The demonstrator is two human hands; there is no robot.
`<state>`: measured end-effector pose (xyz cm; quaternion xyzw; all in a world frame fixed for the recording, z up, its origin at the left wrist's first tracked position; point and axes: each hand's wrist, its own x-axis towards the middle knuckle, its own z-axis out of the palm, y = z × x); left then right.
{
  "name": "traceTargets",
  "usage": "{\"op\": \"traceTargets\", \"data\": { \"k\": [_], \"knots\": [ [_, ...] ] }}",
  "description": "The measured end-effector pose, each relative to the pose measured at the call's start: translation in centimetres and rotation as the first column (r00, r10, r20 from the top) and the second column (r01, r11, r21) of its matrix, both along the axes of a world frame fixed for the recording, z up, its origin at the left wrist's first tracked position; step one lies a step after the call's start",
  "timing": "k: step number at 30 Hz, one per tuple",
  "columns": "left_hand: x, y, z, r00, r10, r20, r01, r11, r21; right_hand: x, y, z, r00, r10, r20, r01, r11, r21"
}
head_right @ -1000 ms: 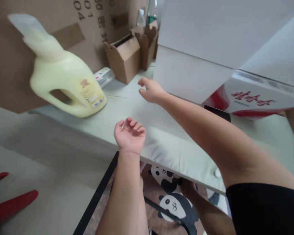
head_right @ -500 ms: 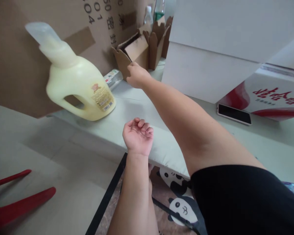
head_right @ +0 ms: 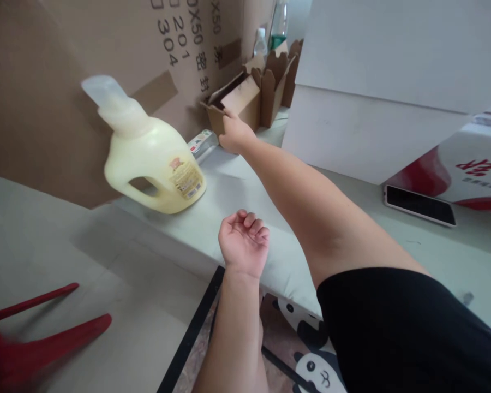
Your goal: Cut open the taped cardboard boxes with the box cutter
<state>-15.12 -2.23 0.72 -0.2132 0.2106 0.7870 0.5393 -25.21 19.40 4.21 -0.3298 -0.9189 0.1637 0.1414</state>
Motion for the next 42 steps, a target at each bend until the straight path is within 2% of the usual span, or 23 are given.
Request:
{"op": "traceTargets", "data": {
  "k": [5,9,12,15,18,20,21,23,24,26,29,31,33,35,38,42],
  "knots": [
    [0.0,0.3,0.1,0.999,-0.029,-0.030,0.027,0.998,-0.049,0.9,0.0,-1.1,0.999,0.013,-0.035,-0.013,1.000,0.023],
    [0.0,-0.3,0.4,0.984,0.066,-0.164,-0.091,0.985,-0.150,5.2,-1.5,-0.9,0.994,0.017,-0.106,-0.018,1.000,-0.009],
    [0.1,-0.8,0.4,0.935,0.158,-0.318,-0.228,0.954,-0.196,10.5,-4.0,-0.3,0.981,0.031,-0.190,-0.058,0.989,-0.138],
    [0.0,-1.2,0.3,0.864,0.231,-0.448,-0.348,0.916,-0.198,17.9,-7.8,0.4,0.947,0.033,-0.319,-0.133,0.946,-0.296],
    [0.0,-1.3,0.0,0.805,0.284,-0.520,-0.430,0.884,-0.183,26.7,-13.0,0.7,0.897,0.018,-0.442,-0.164,0.942,-0.294],
    [0.3,-1.1,-0.2,0.719,0.304,-0.625,-0.467,0.877,-0.110,32.0,-16.7,0.4,0.869,-0.031,-0.494,-0.104,0.964,-0.243],
    [0.6,-0.9,-0.4,0.661,0.312,-0.682,-0.471,0.881,-0.054,34.2,-18.5,0.1,0.839,-0.102,-0.535,-0.022,0.975,-0.221],
    [1.6,-0.4,-0.6,0.554,0.307,-0.774,-0.413,0.908,0.065,37.5,-21.5,-0.8,0.741,-0.238,-0.628,0.138,0.969,-0.205],
    [2.2,-0.1,-0.8,0.510,0.302,-0.806,-0.359,0.926,0.120,38.5,-22.6,-1.3,0.678,-0.261,-0.687,0.188,0.965,-0.181],
    [3.4,0.5,-1.3,0.401,0.288,-0.869,-0.220,0.952,0.214,39.7,-24.0,-2.2,0.611,-0.187,-0.769,0.228,0.972,-0.056],
    [5.0,0.9,-2.0,0.140,0.235,-0.962,-0.053,0.972,0.230,40.6,-24.7,-2.9,0.671,0.010,-0.741,0.210,0.957,0.202],
    [5.8,1.0,-2.3,-0.065,0.173,-0.983,-0.017,0.985,0.175,41.2,-24.8,-3.1,0.696,0.053,-0.716,0.176,0.954,0.242],
    [6.6,1.2,-2.3,-0.208,0.145,-0.967,-0.010,0.989,0.151,42.0,-24.8,-3.1,0.692,0.063,-0.720,0.150,0.962,0.229],
    [7.5,1.4,-2.0,-0.280,0.144,-0.949,-0.027,0.987,0.158,43.0,-24.8,-3.2,0.712,0.029,-0.702,0.180,0.958,0.222],
    [8.9,2.0,-1.4,-0.324,0.125,-0.938,-0.067,0.986,0.154,44.6,-24.8,-3.5,0.723,-0.063,-0.688,0.265,0.945,0.191],
    [10.2,2.4,-0.7,-0.436,0.102,-0.894,-0.034,0.991,0.130,46.2,-24.9,-4.1,0.707,-0.120,-0.697,0.286,0.950,0.126]
  ]
}}
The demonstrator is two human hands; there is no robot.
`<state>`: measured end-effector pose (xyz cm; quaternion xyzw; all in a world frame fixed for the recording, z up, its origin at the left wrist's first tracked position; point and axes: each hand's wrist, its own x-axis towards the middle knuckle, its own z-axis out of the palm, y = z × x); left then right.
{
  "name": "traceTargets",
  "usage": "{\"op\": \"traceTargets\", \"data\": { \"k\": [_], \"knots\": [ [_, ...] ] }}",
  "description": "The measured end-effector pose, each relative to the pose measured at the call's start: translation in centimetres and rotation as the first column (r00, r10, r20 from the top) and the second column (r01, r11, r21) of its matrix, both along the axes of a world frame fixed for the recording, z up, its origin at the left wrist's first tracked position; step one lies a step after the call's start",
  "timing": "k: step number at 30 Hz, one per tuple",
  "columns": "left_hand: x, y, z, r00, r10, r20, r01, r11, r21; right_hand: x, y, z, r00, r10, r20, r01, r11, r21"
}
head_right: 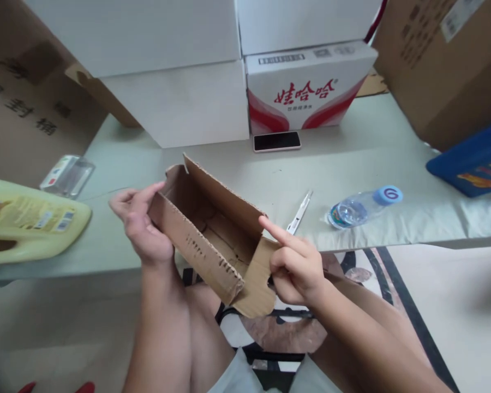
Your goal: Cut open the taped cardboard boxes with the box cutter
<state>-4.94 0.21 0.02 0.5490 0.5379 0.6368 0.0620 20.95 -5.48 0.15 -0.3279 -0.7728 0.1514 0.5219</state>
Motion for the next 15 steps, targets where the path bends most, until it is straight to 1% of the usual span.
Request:
{"op": "traceTargets", "data": {
  "k": [3,4,5,6,8,9,10,12,13,15],
  "knots": [
    [0.6,0.1,0.4,0.999,-0.023,-0.048,0.018,0.995,-0.097,0.5,-0.1,-0.2,0.999,-0.006,-0.032,0.006,1.000,-0.013],
    [0.8,0.1,0.6,0.999,-0.026,-0.029,0.022,0.993,-0.118,0.6,-0.1,-0.3,0.999,-0.009,-0.038,0.009,1.000,-0.015],
    [1.0,0.2,0.8,1.000,-0.020,0.002,0.020,0.994,-0.109,0.7,-0.1,-0.3,0.999,-0.011,-0.039,0.010,1.000,-0.018],
    [1.2,0.2,0.9,0.999,-0.008,0.046,0.010,0.998,-0.057,0.8,-0.1,-0.4,0.999,-0.011,-0.040,0.010,1.000,-0.023],
    [1.7,0.4,1.4,0.979,0.002,0.203,-0.026,0.993,0.117,0.9,0.0,-0.5,0.999,-0.002,-0.047,0.001,0.999,-0.033],
    [1.9,0.5,1.6,0.952,-0.012,0.304,-0.054,0.977,0.205,1.0,0.1,-0.6,0.999,0.009,-0.047,-0.010,0.999,-0.036],
    [2.0,0.5,1.7,0.917,-0.037,0.396,-0.076,0.961,0.267,1.1,0.1,-0.6,0.999,0.022,-0.048,-0.024,0.999,-0.038],
    [2.1,0.5,1.9,0.847,-0.076,0.526,-0.103,0.948,0.302,1.1,0.3,-0.9,0.997,0.048,-0.060,-0.051,0.997,-0.053],
    [2.1,0.5,1.8,0.830,-0.078,0.553,-0.109,0.949,0.297,1.0,0.3,-1.0,0.996,0.051,-0.073,-0.056,0.996,-0.071],
    [1.9,0.4,1.5,0.830,-0.070,0.553,-0.099,0.958,0.269,0.6,0.4,-1.4,0.994,0.033,-0.104,-0.045,0.993,-0.111]
  ]
}}
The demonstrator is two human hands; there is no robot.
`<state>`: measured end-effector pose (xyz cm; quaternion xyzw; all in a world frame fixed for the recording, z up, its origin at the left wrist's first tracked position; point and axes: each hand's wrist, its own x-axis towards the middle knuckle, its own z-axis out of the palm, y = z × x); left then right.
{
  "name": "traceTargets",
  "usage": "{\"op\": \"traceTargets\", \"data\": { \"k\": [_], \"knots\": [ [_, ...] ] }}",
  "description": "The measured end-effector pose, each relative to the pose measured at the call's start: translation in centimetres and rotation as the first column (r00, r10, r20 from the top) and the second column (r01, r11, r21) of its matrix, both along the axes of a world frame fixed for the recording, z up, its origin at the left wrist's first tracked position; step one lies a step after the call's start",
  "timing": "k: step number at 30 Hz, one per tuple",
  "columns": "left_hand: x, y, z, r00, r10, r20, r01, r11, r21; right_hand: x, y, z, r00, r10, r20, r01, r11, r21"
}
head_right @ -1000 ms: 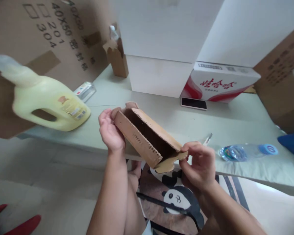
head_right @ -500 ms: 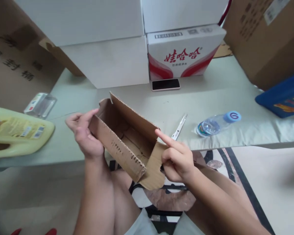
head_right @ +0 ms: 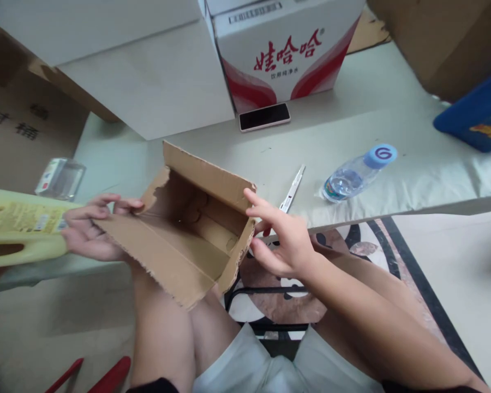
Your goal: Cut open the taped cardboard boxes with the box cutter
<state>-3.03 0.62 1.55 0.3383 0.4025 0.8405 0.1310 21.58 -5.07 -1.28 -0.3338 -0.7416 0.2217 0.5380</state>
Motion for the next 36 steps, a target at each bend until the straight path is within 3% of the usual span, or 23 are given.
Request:
{"op": "traceTargets", "data": {
  "k": [4,6,9,11,15,19,27,31,36],
  "knots": [
    [-0.1,-0.5,-1.0,0.994,-0.030,-0.101,0.026,0.999,-0.032,-1.0,0.1,-1.0,0.986,-0.169,-0.009,0.169,0.986,0.010],
    [-0.1,-0.8,-1.5,0.983,-0.027,-0.182,0.020,0.999,-0.042,-1.3,0.1,-1.4,0.982,-0.187,-0.040,0.185,0.981,-0.060],
    [-0.4,-0.7,-2.4,0.959,-0.040,-0.279,0.013,0.995,-0.098,-1.4,0.1,-1.8,0.997,0.005,-0.072,-0.024,0.964,-0.264],
    [-0.9,-0.4,-3.2,0.941,-0.072,-0.330,0.022,0.988,-0.152,-1.4,0.2,-1.9,0.988,0.138,-0.068,-0.153,0.937,-0.315],
    [-2.0,0.3,-4.6,0.901,-0.167,-0.401,0.060,0.963,-0.264,-1.5,0.2,-2.1,0.975,0.207,-0.076,-0.220,0.927,-0.303],
    [-2.3,0.4,-4.5,0.852,-0.202,-0.483,0.027,0.939,-0.344,-1.9,0.3,-2.5,0.971,0.217,-0.101,-0.236,0.935,-0.265],
    [-2.9,0.3,-4.2,0.886,-0.273,-0.376,0.104,0.904,-0.414,-1.3,0.5,-3.5,0.975,0.214,-0.055,-0.220,0.952,-0.212],
    [-2.8,0.4,-4.2,0.895,-0.249,-0.370,0.076,0.903,-0.422,-1.8,-0.4,-3.2,0.986,0.168,0.000,-0.167,0.981,-0.097],
    [-2.4,0.4,-4.1,0.891,-0.288,-0.352,0.132,0.904,-0.406,-2.6,-1.5,-2.3,0.983,0.087,0.162,-0.094,0.995,0.035]
  ]
}}
